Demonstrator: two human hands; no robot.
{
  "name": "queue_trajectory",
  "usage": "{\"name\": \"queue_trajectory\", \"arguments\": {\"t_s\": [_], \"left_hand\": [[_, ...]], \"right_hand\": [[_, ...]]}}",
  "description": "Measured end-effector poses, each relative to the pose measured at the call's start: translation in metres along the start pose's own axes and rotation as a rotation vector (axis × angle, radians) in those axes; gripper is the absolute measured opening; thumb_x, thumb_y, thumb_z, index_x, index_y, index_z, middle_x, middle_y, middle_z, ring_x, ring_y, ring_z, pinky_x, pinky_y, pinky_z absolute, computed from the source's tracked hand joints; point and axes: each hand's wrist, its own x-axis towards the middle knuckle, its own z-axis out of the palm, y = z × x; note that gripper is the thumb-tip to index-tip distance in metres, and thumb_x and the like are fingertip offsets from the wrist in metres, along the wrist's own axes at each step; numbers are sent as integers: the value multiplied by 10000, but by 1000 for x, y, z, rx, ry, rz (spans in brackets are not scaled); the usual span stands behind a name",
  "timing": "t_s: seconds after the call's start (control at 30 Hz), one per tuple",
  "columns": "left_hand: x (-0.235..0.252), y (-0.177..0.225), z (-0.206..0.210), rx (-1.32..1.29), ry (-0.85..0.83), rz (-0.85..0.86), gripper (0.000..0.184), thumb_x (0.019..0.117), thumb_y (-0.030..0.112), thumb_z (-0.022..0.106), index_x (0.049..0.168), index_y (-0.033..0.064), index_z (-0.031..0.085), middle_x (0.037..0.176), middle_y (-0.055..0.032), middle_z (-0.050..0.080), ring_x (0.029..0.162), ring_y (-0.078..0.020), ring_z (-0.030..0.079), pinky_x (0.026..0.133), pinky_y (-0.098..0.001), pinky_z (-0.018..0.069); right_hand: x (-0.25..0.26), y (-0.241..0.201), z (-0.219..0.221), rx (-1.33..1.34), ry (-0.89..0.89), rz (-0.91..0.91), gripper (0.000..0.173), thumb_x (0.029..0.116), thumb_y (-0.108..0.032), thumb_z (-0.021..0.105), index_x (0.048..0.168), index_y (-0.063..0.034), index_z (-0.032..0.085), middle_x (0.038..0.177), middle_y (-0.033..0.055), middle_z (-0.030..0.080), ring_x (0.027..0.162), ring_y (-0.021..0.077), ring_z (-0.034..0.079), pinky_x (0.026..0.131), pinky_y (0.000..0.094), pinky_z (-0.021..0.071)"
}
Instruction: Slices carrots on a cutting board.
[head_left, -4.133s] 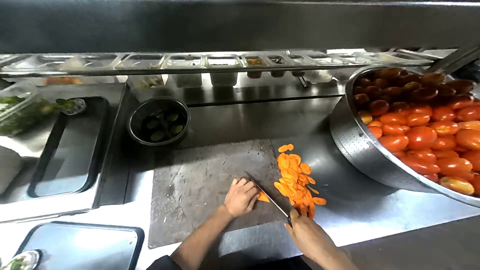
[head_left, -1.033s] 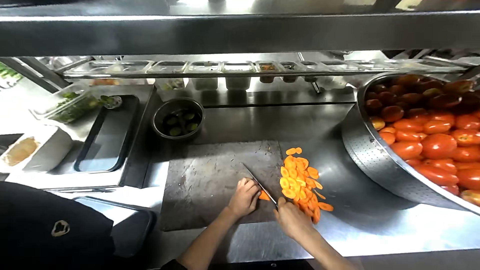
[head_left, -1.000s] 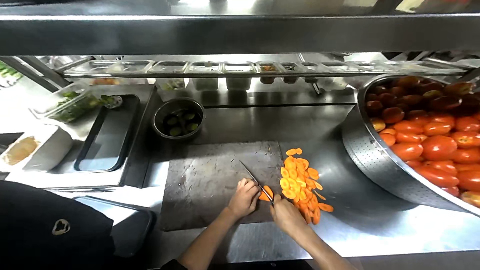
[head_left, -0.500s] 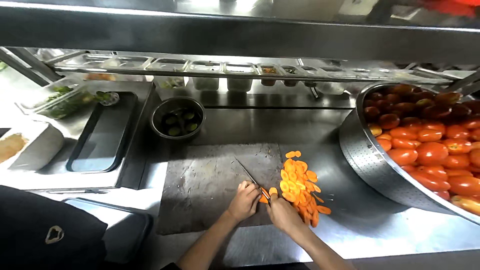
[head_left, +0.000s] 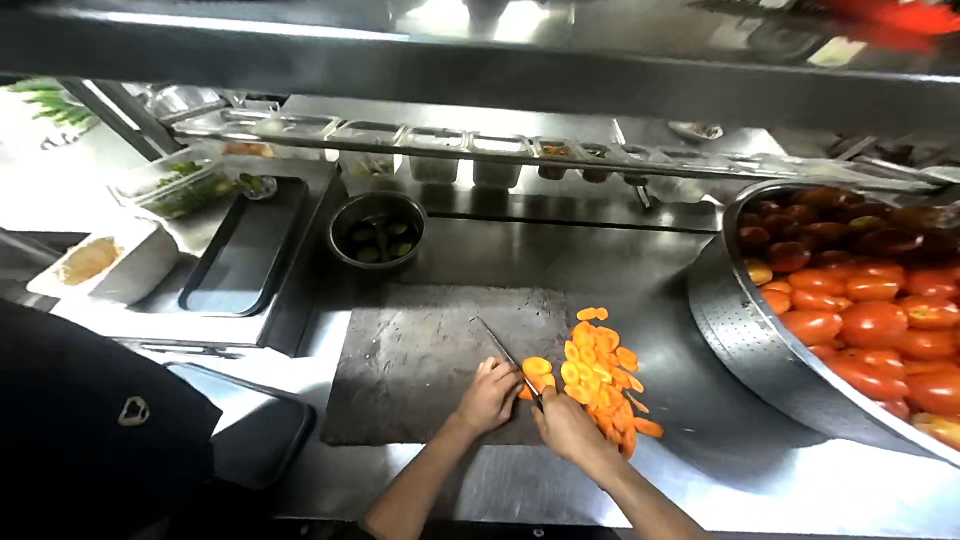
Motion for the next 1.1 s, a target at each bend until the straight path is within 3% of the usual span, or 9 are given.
{"name": "queue_trajectory", "arguments": {"t_s": [0.13,0.27,0.53,0.67,0.77,1.1], "left_hand": [[1,-5,4,41,43,21,169,972,186,610,958,89,748,1031,-61,731,1074,-260,667,967,-421,540],[1,-5,4,50,71,46,151,955,187,630,920,93,742,993,-53,727,1055,-247,670,965,-411,539],[2,-8,3,-9,66,63,158,970,184,621,920,93,740,1001,-46,721,1077,-225,655,1006,-360,516],[1,-9,-2,-81,34,9,187,986,180,597,971,83,756,1061,-80,723,1120,-252,652,1022,-400,516],[-5,-7,-8,-75,11,-23,192,936,118,615,1035,98,779,1094,-83,729,1121,-294,652,976,-491,519],[-3,-12,-5,-102,69,30,140,947,137,625,913,72,744,1012,-65,722,1067,-229,665,981,-372,535]], "right_hand": [[-36,14,-11,7,-52,18,461,1099,-336,449,1363,40,477,1166,259,647,1140,405,660,974,531,524],[-53,16,-18,-24,-127,54,418,1100,-317,449,1325,34,490,1169,256,638,1146,398,654,970,519,521],[9,-9,0,-10,-19,14,376,1093,-280,437,1291,28,522,1163,238,657,1142,376,670,963,512,536],[-4,8,0,50,22,-23,439,1088,-344,458,1305,31,525,1098,232,665,1087,381,677,946,524,531],[-30,8,-5,39,-11,0,467,1095,-354,459,1345,38,498,1123,251,659,1115,399,666,967,528,521],[-51,-2,-20,-39,-140,113,432,1098,-318,458,1351,32,475,1193,258,635,1173,402,648,980,530,522]]}}
